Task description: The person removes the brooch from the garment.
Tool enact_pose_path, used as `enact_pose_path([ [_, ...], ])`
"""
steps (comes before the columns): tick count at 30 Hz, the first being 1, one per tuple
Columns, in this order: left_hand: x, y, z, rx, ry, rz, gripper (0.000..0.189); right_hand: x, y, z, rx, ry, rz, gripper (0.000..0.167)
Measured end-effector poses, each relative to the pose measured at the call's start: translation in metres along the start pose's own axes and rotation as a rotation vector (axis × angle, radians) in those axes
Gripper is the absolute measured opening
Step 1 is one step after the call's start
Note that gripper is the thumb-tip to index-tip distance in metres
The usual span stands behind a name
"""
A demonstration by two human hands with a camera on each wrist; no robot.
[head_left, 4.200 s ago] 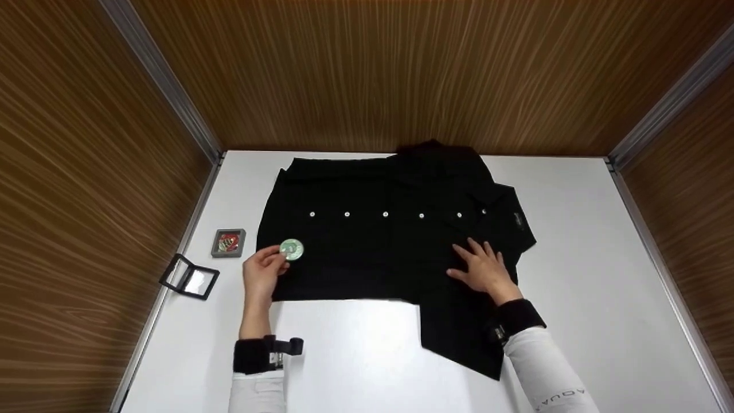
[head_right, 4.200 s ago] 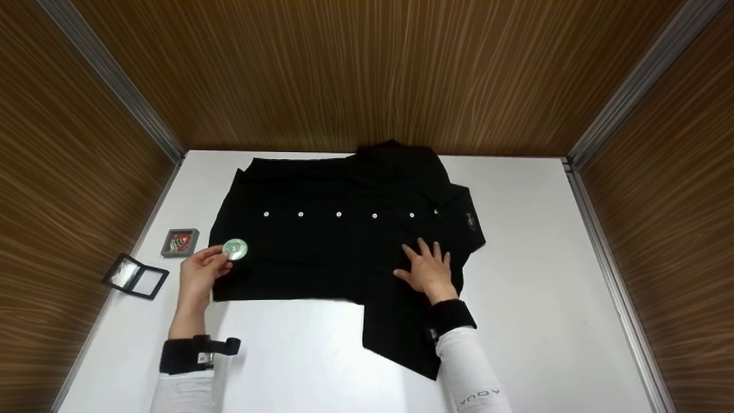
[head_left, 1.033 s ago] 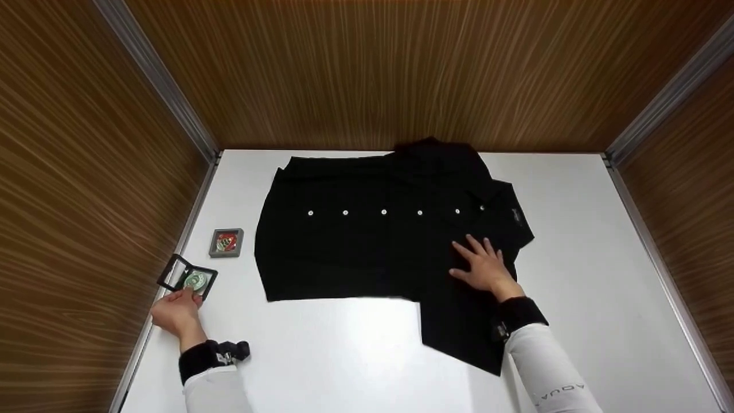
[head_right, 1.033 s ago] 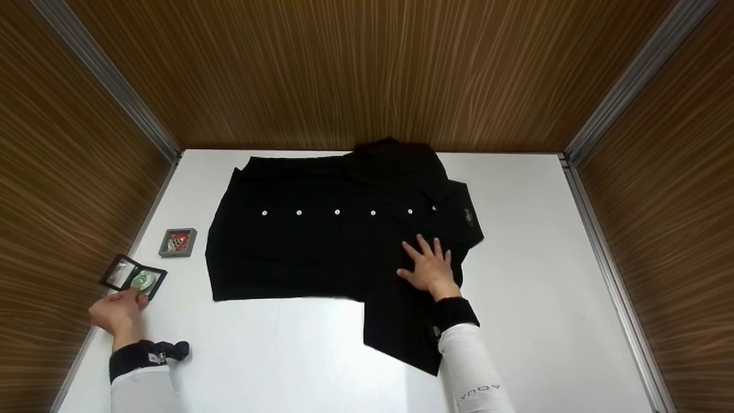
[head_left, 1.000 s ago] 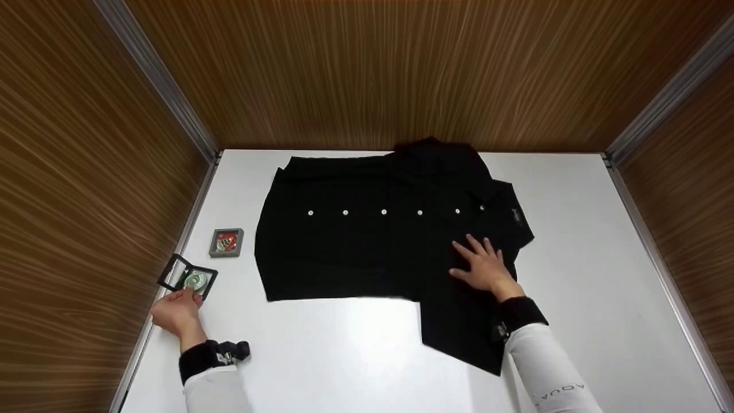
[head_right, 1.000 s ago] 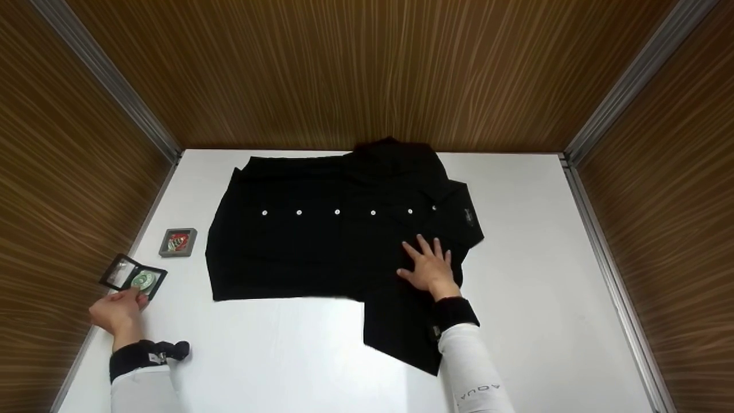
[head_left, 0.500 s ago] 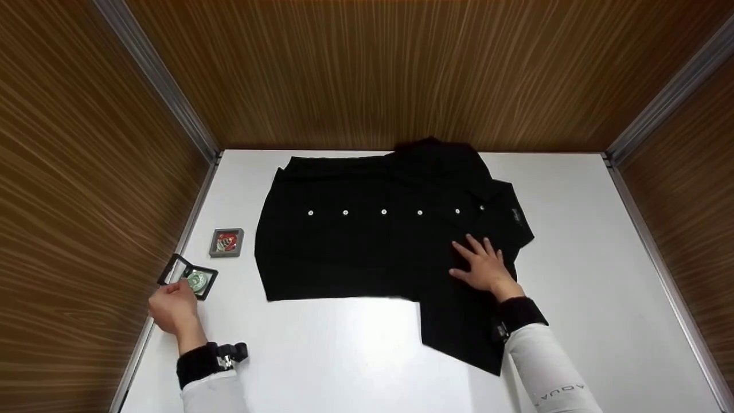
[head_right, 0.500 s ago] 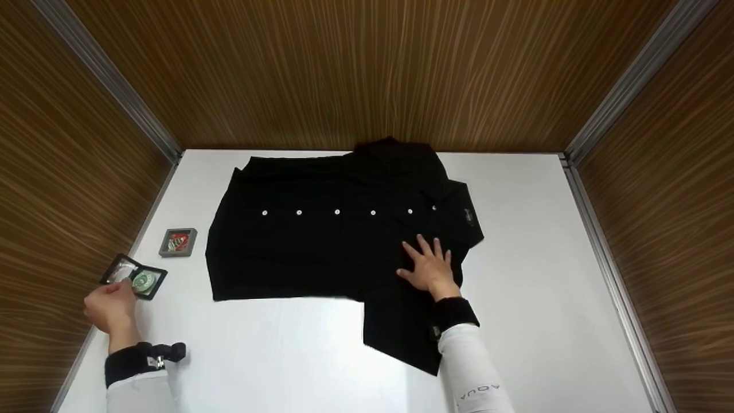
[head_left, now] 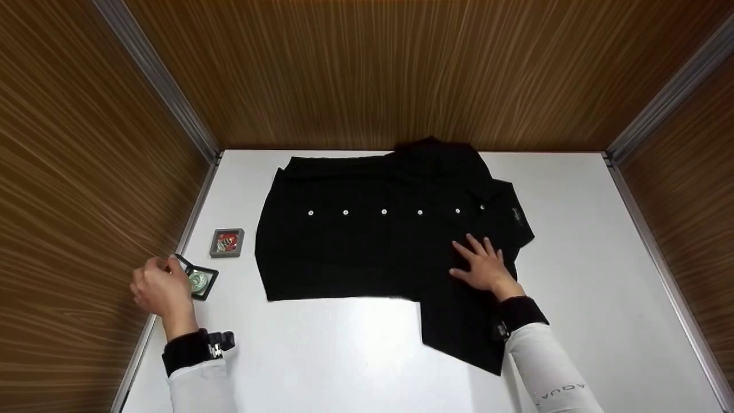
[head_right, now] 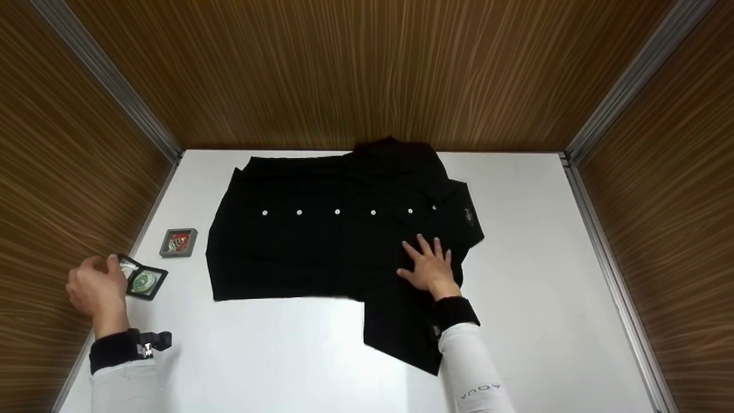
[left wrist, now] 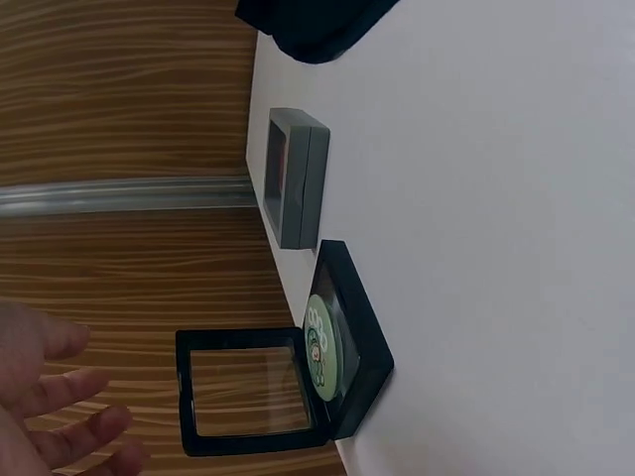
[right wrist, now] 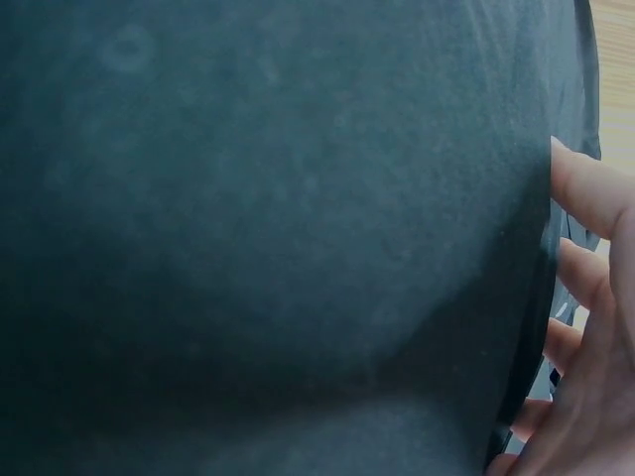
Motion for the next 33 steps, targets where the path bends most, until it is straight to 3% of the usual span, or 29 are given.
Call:
enact_pose_path([
  [5,-0.014,-0.008,0.000,-0.029,-0.140,-0.141,0.066,0.001,-0.001,0.000,0.002,-0.008,0.000,0.068],
  [9,-0.021,-0.008,-0.002,-0.043,-0.175,-0.176,0.067,0.001,-0.001,0.000,0.007,-0.014,0.000,0.068],
  [13,-0.024,-0.004,-0.002,-0.062,-0.173,-0.174,0.064,0.002,-0.001,-0.001,0.011,-0.016,0.002,0.068],
  [24,-0.034,0.014,0.000,-0.149,-0.126,-0.089,0.038,0.001,-0.001,0.000,0.005,-0.030,-0.003,0.068],
  [33,-0.052,0.026,-0.005,-0.232,-0.120,-0.118,0.041,0.000,0.000,0.000,0.007,-0.027,-0.005,0.068],
])
Point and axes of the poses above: each hand's wrist, its own y-axis away from the middle knuckle, its own x-axis out of the back of the hand, z = x × y, the point moved 6 cm from there along -y, towards the middle knuckle, and after that the axes turned 12 degrees about x, right-handed, at the moved point
